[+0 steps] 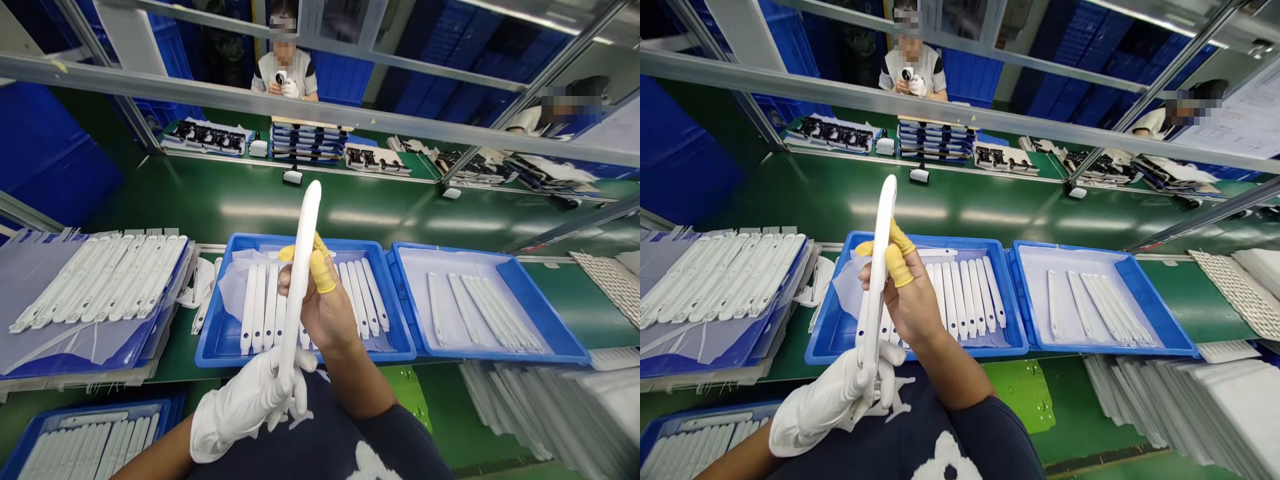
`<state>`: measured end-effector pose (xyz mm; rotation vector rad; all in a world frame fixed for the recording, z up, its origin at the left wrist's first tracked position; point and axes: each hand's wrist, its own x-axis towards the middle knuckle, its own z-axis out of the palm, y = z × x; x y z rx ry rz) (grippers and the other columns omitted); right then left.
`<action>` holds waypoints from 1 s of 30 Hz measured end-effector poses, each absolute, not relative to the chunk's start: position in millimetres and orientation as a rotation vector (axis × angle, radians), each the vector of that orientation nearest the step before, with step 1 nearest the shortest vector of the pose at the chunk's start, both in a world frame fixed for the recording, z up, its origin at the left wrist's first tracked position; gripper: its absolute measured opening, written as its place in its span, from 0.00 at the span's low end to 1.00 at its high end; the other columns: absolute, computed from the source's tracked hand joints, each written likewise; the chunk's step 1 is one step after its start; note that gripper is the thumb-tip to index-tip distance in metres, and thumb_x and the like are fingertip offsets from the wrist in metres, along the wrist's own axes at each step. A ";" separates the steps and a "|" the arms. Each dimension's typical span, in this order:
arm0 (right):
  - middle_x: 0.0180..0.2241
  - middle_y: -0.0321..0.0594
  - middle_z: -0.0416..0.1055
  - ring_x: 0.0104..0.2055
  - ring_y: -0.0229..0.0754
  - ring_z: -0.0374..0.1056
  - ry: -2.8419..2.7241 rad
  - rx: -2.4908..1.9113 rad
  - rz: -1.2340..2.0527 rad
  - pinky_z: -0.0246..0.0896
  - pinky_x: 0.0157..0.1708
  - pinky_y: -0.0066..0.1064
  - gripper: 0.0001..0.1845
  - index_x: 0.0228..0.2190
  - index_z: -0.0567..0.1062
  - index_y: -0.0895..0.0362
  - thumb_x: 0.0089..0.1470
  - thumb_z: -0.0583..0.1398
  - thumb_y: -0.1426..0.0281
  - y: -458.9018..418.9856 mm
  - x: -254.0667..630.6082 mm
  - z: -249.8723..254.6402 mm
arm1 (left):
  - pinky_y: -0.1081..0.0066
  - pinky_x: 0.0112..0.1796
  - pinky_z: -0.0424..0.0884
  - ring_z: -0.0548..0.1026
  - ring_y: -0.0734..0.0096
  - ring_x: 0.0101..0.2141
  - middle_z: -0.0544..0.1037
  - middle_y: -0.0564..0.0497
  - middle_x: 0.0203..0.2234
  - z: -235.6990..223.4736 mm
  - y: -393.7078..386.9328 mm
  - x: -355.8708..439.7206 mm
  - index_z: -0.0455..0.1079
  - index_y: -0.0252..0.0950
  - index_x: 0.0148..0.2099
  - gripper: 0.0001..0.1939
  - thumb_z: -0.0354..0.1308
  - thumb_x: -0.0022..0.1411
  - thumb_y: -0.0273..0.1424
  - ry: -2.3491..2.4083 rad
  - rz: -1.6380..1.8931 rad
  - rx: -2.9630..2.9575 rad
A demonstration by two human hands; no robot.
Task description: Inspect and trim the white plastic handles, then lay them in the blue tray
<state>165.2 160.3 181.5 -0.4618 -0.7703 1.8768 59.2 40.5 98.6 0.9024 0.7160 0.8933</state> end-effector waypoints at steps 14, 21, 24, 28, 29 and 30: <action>0.28 0.37 0.72 0.27 0.39 0.66 -1.024 -0.374 1.903 0.65 0.36 0.36 0.25 0.33 0.72 0.53 0.52 0.64 0.44 142.9 185.5 181.0 | 0.59 0.45 0.74 0.76 0.54 0.41 0.80 0.44 0.38 56.9 53.6 57.6 0.74 0.38 0.48 0.26 0.59 0.61 0.55 1.098 0.823 1.316; 0.25 0.38 0.72 0.26 0.40 0.67 -1.202 -0.813 1.730 0.67 0.32 0.33 0.29 0.42 0.73 0.55 0.63 0.49 0.43 169.8 153.6 134.7 | 0.59 0.44 0.73 0.77 0.57 0.38 0.82 0.47 0.37 70.7 44.4 54.1 0.78 0.39 0.43 0.16 0.64 0.59 0.44 1.325 0.971 1.246; 0.41 0.45 0.77 0.38 0.40 0.74 -1.598 -1.155 1.436 0.71 0.38 0.33 0.27 0.52 0.67 0.55 0.70 0.36 0.57 190.1 124.5 80.3 | 0.66 0.30 0.72 0.71 0.66 0.24 0.75 0.53 0.23 66.1 40.2 46.6 0.75 0.36 0.44 0.18 0.62 0.60 0.45 1.459 1.036 0.944; 0.56 0.51 0.72 0.56 0.44 0.69 -1.935 -1.245 1.367 0.68 0.52 0.39 0.17 0.53 0.70 0.58 0.67 0.51 0.69 197.0 90.3 18.9 | 0.71 0.26 0.66 0.66 0.71 0.21 0.69 0.58 0.19 53.1 31.5 14.1 0.70 0.35 0.49 0.21 0.60 0.63 0.46 1.693 1.090 0.750; 0.57 0.52 0.71 0.58 0.46 0.68 -2.047 -1.250 1.337 0.66 0.55 0.41 0.17 0.53 0.71 0.59 0.64 0.55 0.70 195.1 82.4 9.0 | 0.71 0.27 0.66 0.67 0.71 0.22 0.70 0.58 0.20 50.4 29.2 3.4 0.70 0.36 0.49 0.21 0.61 0.62 0.46 1.763 1.104 0.723; 0.57 0.53 0.70 0.60 0.48 0.66 -2.160 -1.250 1.300 0.64 0.58 0.43 0.18 0.53 0.71 0.61 0.62 0.59 0.70 192.2 74.4 1.1 | 0.71 0.27 0.66 0.67 0.71 0.22 0.71 0.58 0.21 48.1 27.2 -6.9 0.69 0.36 0.49 0.22 0.63 0.61 0.46 1.824 1.115 0.705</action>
